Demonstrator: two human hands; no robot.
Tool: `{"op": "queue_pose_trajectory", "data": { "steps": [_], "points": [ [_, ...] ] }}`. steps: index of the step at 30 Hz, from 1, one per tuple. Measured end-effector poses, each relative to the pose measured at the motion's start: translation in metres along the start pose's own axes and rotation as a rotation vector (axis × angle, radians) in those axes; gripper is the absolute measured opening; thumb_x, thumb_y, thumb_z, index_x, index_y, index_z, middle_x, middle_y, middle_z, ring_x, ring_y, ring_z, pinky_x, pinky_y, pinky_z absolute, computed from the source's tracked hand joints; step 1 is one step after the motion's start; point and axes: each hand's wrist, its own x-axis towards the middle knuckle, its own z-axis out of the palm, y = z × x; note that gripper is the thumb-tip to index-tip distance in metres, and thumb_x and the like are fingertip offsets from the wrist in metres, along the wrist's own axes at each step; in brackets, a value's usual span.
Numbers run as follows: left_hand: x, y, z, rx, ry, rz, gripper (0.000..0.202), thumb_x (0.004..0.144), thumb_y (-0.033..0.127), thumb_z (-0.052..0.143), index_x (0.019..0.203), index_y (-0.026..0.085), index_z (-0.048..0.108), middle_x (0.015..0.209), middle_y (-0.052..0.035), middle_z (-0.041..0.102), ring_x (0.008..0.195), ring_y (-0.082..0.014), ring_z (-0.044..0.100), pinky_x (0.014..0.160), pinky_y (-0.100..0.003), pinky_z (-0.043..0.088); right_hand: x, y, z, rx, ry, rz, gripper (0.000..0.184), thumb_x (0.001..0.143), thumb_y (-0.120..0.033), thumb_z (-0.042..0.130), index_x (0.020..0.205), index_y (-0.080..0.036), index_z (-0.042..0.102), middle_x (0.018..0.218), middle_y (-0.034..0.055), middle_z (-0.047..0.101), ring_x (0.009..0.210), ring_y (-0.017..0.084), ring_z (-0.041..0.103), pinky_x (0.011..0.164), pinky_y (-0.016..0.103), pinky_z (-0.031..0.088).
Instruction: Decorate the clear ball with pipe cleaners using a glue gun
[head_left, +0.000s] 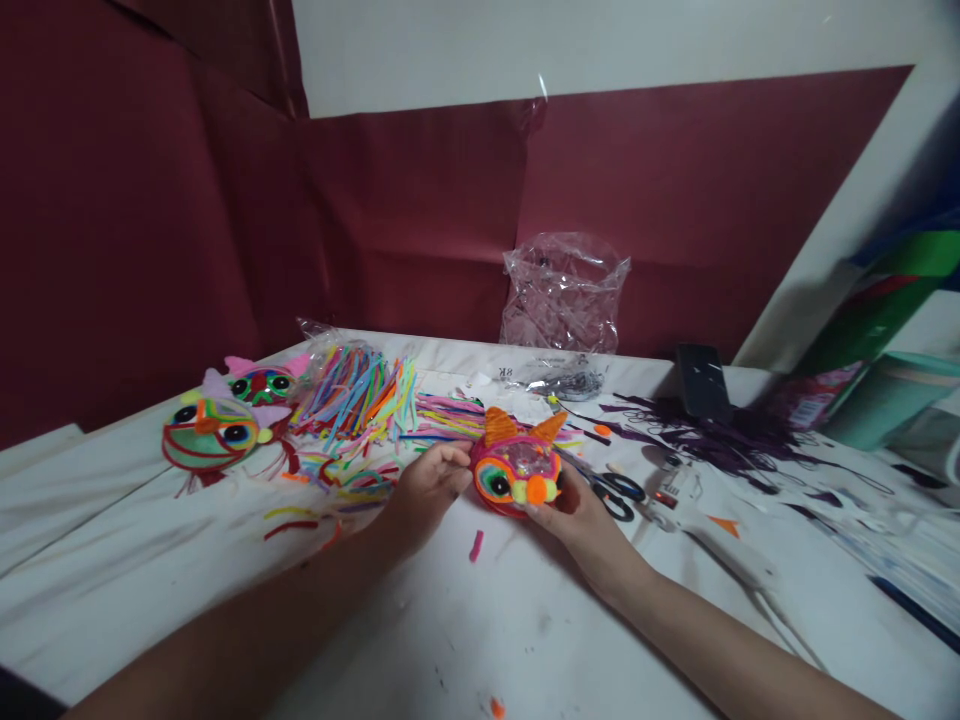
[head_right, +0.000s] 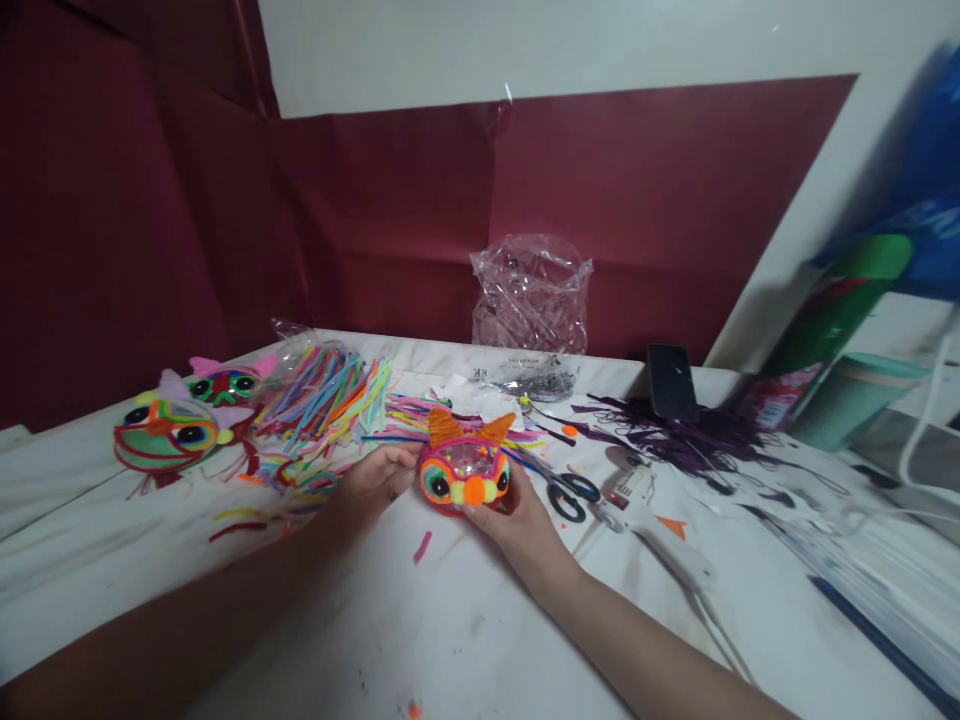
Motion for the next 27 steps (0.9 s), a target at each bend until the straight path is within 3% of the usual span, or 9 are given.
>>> {"op": "queue_pose_trajectory", "data": {
  "steps": [4, 8, 15, 22, 27],
  "points": [
    [0.000, 0.004, -0.002, 0.000, 0.025, 0.036, 0.032, 0.066, 0.041, 0.075, 0.081, 0.018, 0.059, 0.095, -0.0050, 0.067, 0.089, -0.0200, 0.062, 0.080, -0.032, 0.046, 0.000, 0.005, -0.001, 0.012, -0.034, -0.033, 0.070, 0.060, -0.042, 0.086, 0.120, -0.026, 0.055, 0.127, 0.0086, 0.062, 0.117, 0.029, 0.057, 0.100, 0.044, 0.044],
    [-0.001, 0.007, -0.002, 0.055, 0.092, 0.004, 0.029, 0.065, 0.036, 0.074, 0.082, 0.018, 0.060, 0.074, 0.0005, 0.062, 0.070, -0.0155, 0.057, 0.068, -0.028, 0.042, 0.000, 0.013, -0.001, 0.007, -0.045, -0.081, 0.074, 0.058, -0.041, 0.087, 0.123, -0.029, 0.054, 0.129, 0.0074, 0.062, 0.119, 0.029, 0.056, 0.102, 0.044, 0.044],
    [-0.001, 0.010, 0.000, 0.098, 0.074, 0.034, 0.024, 0.060, 0.034, 0.074, 0.070, 0.018, 0.058, 0.069, 0.0001, 0.061, 0.067, -0.0160, 0.057, 0.065, -0.028, 0.042, -0.002, 0.017, -0.001, -0.019, -0.059, -0.096, 0.071, 0.058, -0.039, 0.087, 0.121, -0.028, 0.055, 0.128, 0.0077, 0.063, 0.118, 0.028, 0.057, 0.100, 0.044, 0.045],
    [-0.002, 0.012, 0.000, 0.120, 0.053, 0.053, 0.020, 0.061, 0.032, 0.072, 0.067, 0.019, 0.059, 0.068, 0.0003, 0.063, 0.069, -0.0169, 0.059, 0.067, -0.028, 0.045, -0.007, 0.009, 0.004, -0.146, -0.023, -0.126, 0.066, 0.061, -0.036, 0.086, 0.119, -0.027, 0.054, 0.127, 0.0085, 0.062, 0.116, 0.028, 0.058, 0.102, 0.045, 0.044],
    [-0.001, 0.007, -0.002, 0.172, 0.078, 0.065, 0.018, 0.063, 0.032, 0.070, 0.063, 0.019, 0.058, 0.062, 0.0025, 0.058, 0.065, -0.0153, 0.055, 0.065, -0.027, 0.042, -0.008, 0.001, 0.011, -0.174, 0.003, -0.111, 0.069, 0.059, -0.039, 0.086, 0.119, -0.026, 0.055, 0.125, 0.0100, 0.063, 0.111, 0.030, 0.061, 0.096, 0.044, 0.049]
  ]
}}
